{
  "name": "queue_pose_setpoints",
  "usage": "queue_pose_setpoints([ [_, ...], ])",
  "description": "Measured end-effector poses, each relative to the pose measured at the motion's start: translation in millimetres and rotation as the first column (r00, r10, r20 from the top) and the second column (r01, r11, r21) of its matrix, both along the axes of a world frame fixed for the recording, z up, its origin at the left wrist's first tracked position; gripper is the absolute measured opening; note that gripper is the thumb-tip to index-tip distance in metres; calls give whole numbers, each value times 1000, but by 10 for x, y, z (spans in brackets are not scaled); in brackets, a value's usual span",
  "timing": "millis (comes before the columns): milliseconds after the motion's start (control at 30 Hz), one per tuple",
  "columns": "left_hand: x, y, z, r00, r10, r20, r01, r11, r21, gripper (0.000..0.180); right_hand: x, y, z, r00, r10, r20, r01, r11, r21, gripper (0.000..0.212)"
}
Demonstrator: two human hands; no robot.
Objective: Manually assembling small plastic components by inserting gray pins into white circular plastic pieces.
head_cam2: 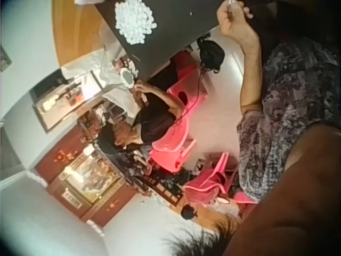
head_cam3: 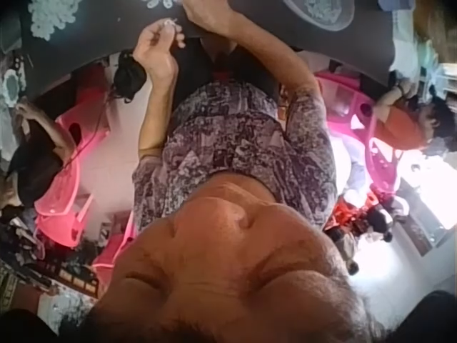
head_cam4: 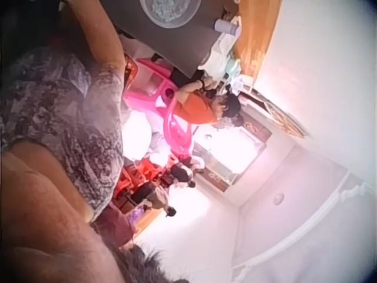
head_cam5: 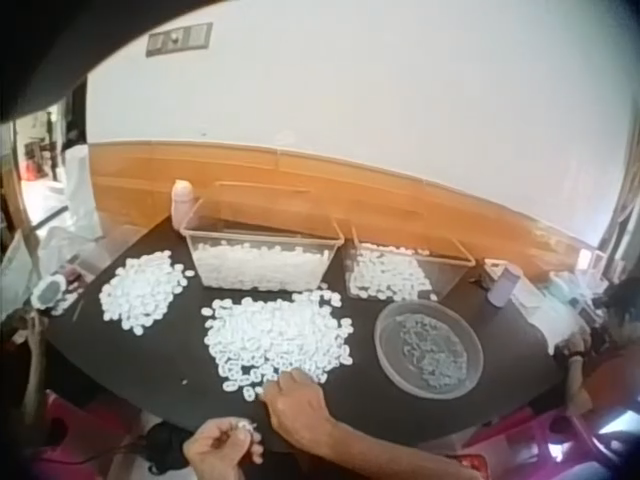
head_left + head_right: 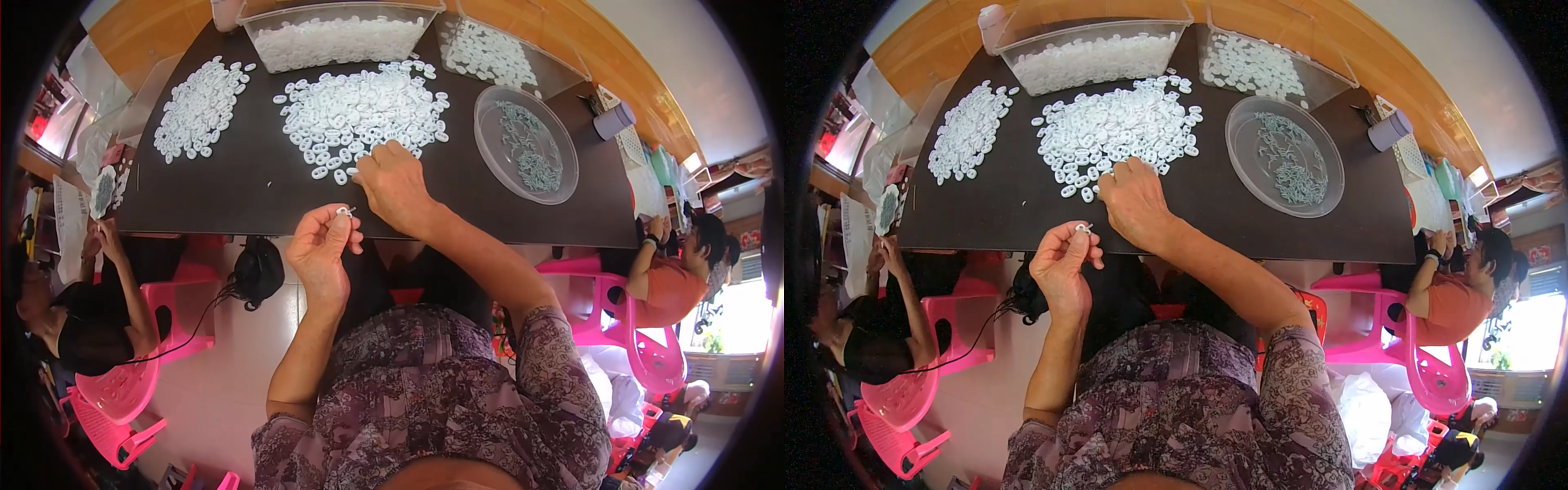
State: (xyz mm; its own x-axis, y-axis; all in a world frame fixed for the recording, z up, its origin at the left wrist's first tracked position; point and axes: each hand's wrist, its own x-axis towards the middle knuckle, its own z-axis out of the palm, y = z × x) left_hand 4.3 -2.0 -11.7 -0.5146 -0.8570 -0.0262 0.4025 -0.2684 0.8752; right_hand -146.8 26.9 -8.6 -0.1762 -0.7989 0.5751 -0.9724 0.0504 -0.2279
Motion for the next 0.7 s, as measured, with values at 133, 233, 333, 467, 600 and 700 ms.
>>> queue_pose_setpoints([
  [133,4,-7,18,1000,1,2,-1,1000,9,14,1,47,33,999,-20,26,20,1000,13,11],
  [233,-3,-27,20,1000,1,-30,-1,1000,3,15,-34,170,59,968,-4,253,-3,1000,26,8],
  [333,-42,-23,83,999,13,-51,-13,1000,-4,17,-46,322,119,769,-28,638,-62,991,118,11],
  [467,-70,8,78,1000,-6,-17,6,1000,-14,18,-52,433,190,374,20,927,-174,984,49,17],
  [600,-98,53,87,999,-46,-16,46,999,-2,18,-3,486,331,201,-33,979,-158,985,66,19],
  [700,-119,76,107,998,-56,-12,56,998,-5,18,6,511,321,122,-30,992,-150,988,48,20],
])
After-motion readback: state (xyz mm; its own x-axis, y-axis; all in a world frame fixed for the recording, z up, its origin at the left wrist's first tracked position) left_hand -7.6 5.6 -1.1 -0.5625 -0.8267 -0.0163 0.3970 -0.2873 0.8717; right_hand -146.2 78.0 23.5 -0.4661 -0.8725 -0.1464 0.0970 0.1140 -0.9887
